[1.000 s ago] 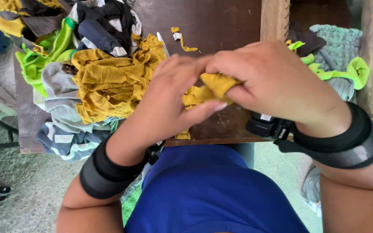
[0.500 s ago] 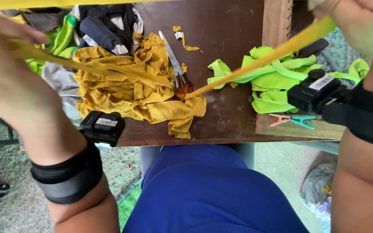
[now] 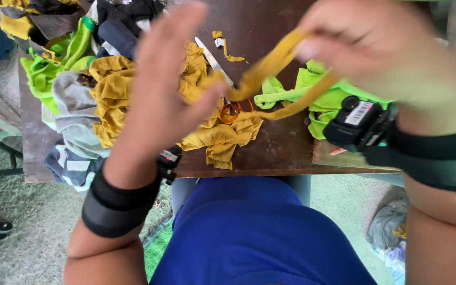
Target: The person cuts fabric scraps into strips with handheld scissors, then straightens and aligns the cut fabric pieces by hand.
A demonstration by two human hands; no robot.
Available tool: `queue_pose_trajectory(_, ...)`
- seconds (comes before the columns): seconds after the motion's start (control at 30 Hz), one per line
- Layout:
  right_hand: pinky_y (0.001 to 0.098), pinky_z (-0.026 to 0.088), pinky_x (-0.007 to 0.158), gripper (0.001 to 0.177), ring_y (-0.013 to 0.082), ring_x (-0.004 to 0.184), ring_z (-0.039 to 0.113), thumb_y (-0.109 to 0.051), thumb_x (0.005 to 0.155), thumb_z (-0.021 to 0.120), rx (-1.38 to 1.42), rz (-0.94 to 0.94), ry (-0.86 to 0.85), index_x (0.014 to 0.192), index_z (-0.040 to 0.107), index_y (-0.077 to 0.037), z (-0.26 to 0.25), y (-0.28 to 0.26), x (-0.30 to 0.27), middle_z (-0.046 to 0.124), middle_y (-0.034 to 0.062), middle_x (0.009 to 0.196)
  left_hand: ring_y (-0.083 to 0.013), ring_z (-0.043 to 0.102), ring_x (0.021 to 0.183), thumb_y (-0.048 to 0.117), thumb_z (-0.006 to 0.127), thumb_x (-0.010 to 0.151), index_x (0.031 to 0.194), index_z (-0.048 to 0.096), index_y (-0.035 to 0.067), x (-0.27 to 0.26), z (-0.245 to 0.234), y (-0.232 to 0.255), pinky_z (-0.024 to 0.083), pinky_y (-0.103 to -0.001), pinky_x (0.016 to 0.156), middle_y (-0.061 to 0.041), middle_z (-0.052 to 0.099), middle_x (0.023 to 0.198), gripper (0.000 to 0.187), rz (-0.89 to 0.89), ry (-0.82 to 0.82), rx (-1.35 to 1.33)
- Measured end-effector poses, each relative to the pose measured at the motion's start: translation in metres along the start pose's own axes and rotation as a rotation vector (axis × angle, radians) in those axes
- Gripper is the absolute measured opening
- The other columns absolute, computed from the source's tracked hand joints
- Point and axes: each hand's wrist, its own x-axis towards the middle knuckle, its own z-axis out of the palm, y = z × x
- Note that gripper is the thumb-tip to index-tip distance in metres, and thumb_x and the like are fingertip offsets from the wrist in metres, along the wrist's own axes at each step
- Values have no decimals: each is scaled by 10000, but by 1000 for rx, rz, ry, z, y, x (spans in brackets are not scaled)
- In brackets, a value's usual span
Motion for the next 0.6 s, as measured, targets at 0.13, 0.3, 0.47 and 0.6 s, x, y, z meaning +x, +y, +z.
queue_pose_trajectory(0.13,346,430,611,192,165,725,540,-170,982,687,-159,-396,-15,927,607,-4,24,-17,6,547,84,789,-371,541,1265,247,767,943,1331,554,-28,8,25,13,402,-482,1096,-187,627,1289,521,125,-87,-74)
queue_pose_trajectory(0.3,292,400,533,228,112,625,515,-209,912,775,4,-24,-48,926,622,-40,23,-9,-13,559,47,686,-243,594,745,181,617,1140,933,613,-1,-13,20,-9,474,-355,710,-123,566,832,276,-206,-48,-200)
queue_pose_trajectory(0.47,221,461,617,124,56,716,582,-171,1002,649,245,97,121,1020,609,-55,-6,44,-38,620,-7,806,-152,682,786,244,486,1237,991,564,8,-53,-37,-53,530,-286,723,-66,620,838,349,-299,383,-315)
queue_pose_trajectory(0.6,217,487,635,87,63,733,609,-128,1041,602,158,64,199,1064,618,-46,-32,143,-61,630,-6,837,-143,674,757,262,491,1257,971,533,3,-63,-52,-64,530,-283,709,-69,598,799,389,-317,474,-297)
